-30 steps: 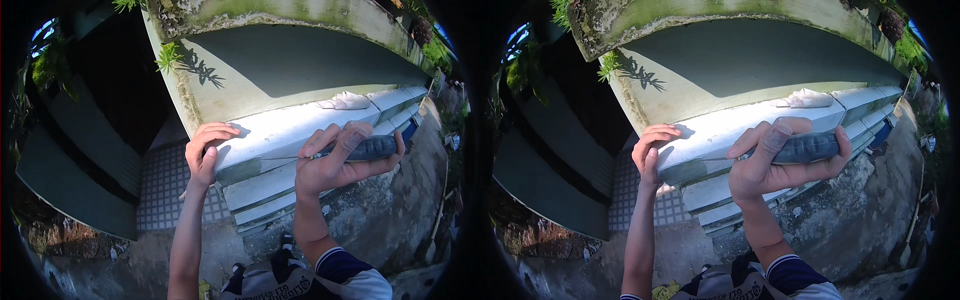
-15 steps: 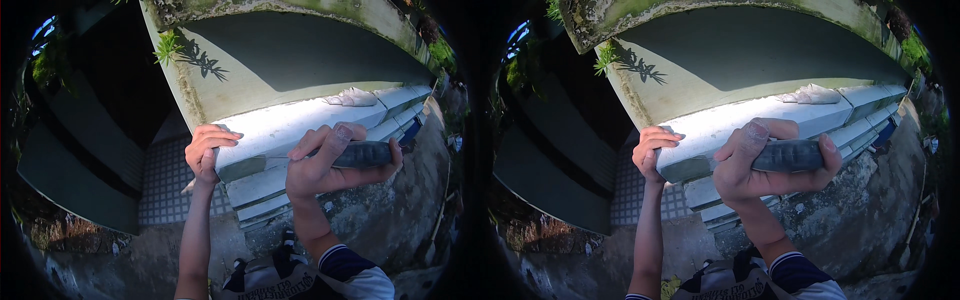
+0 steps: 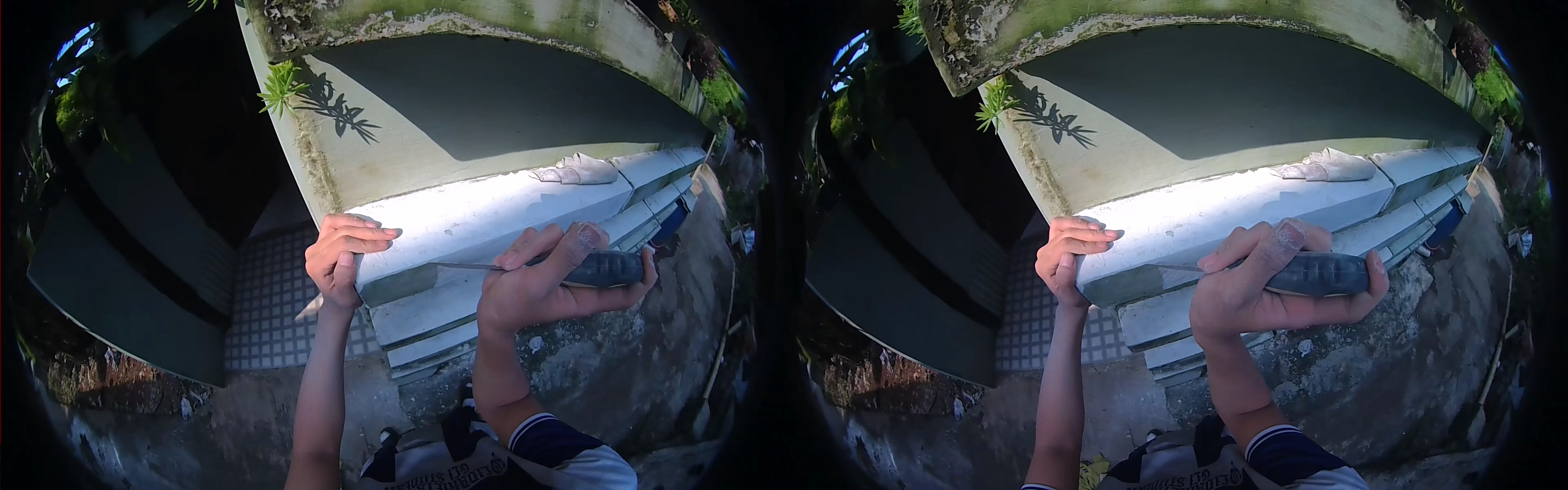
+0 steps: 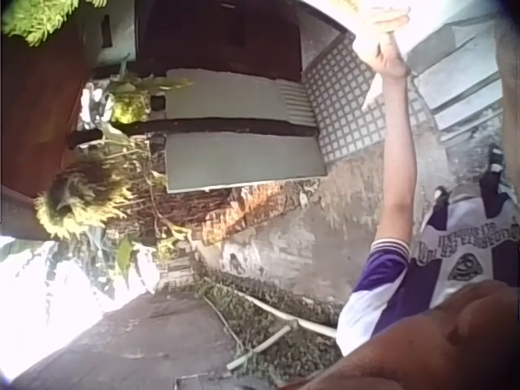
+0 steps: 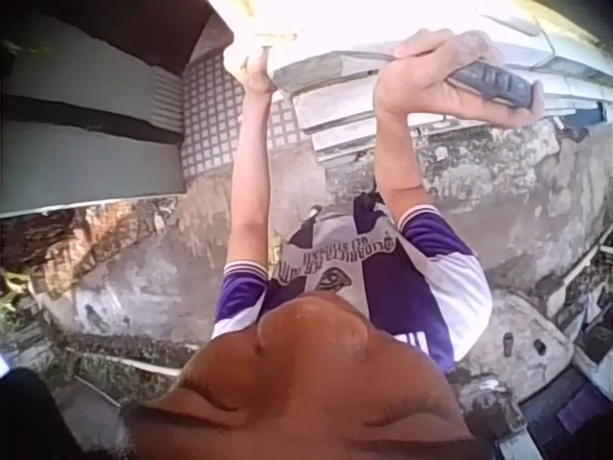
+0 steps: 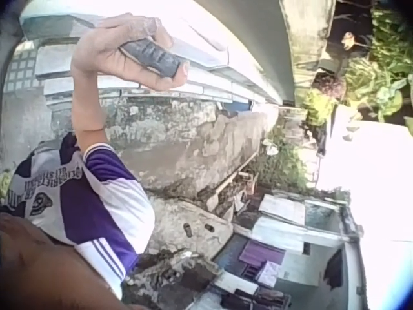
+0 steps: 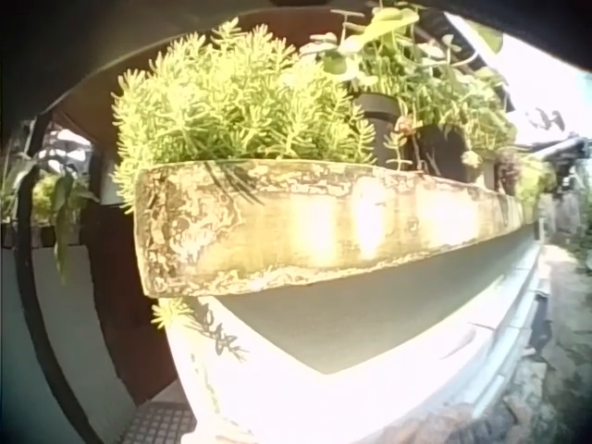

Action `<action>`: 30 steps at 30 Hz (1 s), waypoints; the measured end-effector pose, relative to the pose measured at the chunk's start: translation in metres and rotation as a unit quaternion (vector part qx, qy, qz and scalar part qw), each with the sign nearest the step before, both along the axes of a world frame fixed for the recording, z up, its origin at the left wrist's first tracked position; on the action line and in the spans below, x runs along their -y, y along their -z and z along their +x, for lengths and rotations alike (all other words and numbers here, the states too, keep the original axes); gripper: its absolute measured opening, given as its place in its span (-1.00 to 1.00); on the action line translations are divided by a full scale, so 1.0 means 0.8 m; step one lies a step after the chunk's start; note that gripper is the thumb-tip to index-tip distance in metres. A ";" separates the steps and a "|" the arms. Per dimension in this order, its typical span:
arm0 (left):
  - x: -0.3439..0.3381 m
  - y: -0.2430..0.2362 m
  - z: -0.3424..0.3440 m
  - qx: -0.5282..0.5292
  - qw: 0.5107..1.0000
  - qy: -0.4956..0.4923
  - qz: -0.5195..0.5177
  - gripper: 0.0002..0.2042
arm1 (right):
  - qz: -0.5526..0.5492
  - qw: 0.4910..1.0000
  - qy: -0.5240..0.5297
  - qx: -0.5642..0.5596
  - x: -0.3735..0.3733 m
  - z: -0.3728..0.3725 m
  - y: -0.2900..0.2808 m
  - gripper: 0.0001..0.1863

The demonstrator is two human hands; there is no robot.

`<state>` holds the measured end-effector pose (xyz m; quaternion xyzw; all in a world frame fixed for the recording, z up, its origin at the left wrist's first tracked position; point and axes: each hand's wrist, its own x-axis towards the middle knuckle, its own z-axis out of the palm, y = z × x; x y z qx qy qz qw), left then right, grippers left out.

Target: Scraping and applying filler to cracks on an exterior concrete wall.

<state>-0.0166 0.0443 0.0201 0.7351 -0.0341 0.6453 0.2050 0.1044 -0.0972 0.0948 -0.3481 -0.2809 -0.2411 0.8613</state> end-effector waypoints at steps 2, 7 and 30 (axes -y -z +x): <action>0.004 0.002 0.000 -0.003 1.000 -0.003 -0.010 -0.56 | 0.099 0.993 -0.012 -0.059 0.012 0.004 -0.002 -0.40; -0.002 -0.001 0.004 0.009 1.000 0.004 0.001 -0.55 | 0.065 0.996 -0.005 -0.061 0.002 0.012 0.012 -0.38; 0.011 -0.004 -0.001 -0.004 0.999 -0.037 -0.026 -0.62 | 0.139 0.736 -0.565 0.346 0.001 0.096 0.022 -0.56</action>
